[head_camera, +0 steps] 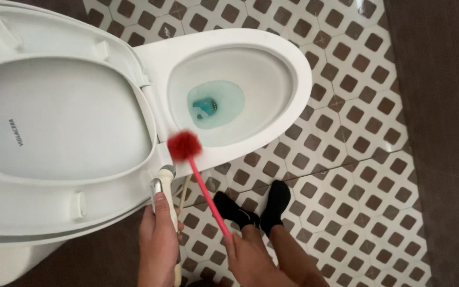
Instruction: The person uses a handheld bidet sprayer and a red toilet brush to clean the toilet. They spray water on the toilet seat and surrounding floor, scrub the seat and base, then open the lid to scrub the bowl interior and rinse the brush.
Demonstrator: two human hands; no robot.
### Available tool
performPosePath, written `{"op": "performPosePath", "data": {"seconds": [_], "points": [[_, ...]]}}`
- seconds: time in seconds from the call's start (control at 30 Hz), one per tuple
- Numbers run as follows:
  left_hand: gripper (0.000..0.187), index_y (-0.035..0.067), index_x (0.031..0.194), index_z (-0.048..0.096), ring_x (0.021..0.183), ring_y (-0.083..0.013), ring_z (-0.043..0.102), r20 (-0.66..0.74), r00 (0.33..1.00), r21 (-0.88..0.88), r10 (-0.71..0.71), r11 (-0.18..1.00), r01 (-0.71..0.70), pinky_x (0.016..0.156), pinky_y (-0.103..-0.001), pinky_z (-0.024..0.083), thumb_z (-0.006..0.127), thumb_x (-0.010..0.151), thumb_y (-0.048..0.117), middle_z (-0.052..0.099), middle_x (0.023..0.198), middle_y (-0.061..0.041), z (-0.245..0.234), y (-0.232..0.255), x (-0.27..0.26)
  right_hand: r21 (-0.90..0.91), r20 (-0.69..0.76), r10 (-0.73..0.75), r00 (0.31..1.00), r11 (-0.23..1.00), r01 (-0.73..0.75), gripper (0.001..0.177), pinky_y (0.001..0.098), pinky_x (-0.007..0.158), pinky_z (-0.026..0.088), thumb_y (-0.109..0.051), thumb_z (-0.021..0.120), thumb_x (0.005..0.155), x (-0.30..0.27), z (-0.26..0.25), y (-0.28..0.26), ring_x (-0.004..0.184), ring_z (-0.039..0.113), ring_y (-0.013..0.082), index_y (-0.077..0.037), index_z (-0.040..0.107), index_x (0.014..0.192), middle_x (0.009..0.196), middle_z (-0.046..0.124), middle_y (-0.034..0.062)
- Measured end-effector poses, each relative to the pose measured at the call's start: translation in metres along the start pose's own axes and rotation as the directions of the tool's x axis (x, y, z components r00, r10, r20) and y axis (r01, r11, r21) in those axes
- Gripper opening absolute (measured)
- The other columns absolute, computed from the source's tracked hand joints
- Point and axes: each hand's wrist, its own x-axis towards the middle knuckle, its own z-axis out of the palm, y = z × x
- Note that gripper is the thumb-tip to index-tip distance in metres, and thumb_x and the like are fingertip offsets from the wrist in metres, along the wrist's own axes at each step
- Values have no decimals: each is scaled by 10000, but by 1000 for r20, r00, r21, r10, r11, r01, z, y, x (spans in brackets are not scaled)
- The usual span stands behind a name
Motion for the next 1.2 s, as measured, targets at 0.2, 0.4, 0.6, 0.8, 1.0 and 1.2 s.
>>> {"op": "performPosePath", "data": {"seconds": [0.2, 0.4, 0.6, 0.8, 1.0, 1.2], "points": [[583, 27, 1141, 638, 695, -163, 525, -13, 999, -48, 39, 998, -40, 635, -341, 456, 416, 1015, 551, 592, 800, -58, 5, -11, -6, 160, 46, 95, 994, 982, -101, 473, 529, 856, 516, -447, 327, 1042, 49, -2, -11, 913, 646, 450, -64, 602, 1076, 954, 712, 255], [603, -13, 1108, 667, 701, -173, 551, -17, 998, -27, 64, 998, -64, 655, -345, 474, 396, 1015, 518, 617, 824, -109, 6, -29, -6, 293, 138, 162, 977, 936, -197, 492, 556, 797, 552, -421, 292, 1060, 109, -54, -69, 872, 660, 512, -12, 564, 1045, 968, 672, 283], [538, 65, 1166, 613, 690, -180, 591, -41, 998, -25, 54, 998, -55, 649, -342, 489, 430, 1000, 543, 664, 850, -81, 7, -44, -3, -151, 64, -55, 996, 986, 64, 256, 569, 774, 515, -243, 348, 1000, -1, -26, 42, 864, 649, 471, -83, 518, 1104, 900, 675, 230], [559, 55, 1156, 624, 731, -175, 552, 1, 1000, -58, 29, 998, -29, 654, -346, 474, 438, 992, 556, 635, 879, -67, 16, -42, -2, 26, -95, 360, 928, 933, -359, 403, 592, 837, 533, -434, 366, 1004, -40, -17, 120, 886, 689, 476, -143, 583, 1178, 900, 722, 278], [530, 112, 1188, 580, 720, -204, 561, 2, 997, 101, -78, 992, 77, 651, -363, 481, 328, 998, 538, 585, 810, -74, 27, -24, -11, -73, -63, 331, 942, 939, -335, 460, 572, 886, 515, -490, 380, 990, -34, -31, 102, 913, 677, 479, -132, 637, 1124, 873, 719, 278], [596, 51, 1145, 639, 656, -209, 519, 33, 999, 118, -18, 993, 14, 645, -372, 461, 331, 1030, 548, 541, 740, -70, 38, -22, -19, 118, -97, 504, 858, 862, -493, 467, 553, 851, 518, -450, 410, 984, -32, -73, 38, 913, 677, 479, -73, 676, 1057, 861, 724, 263]]}}
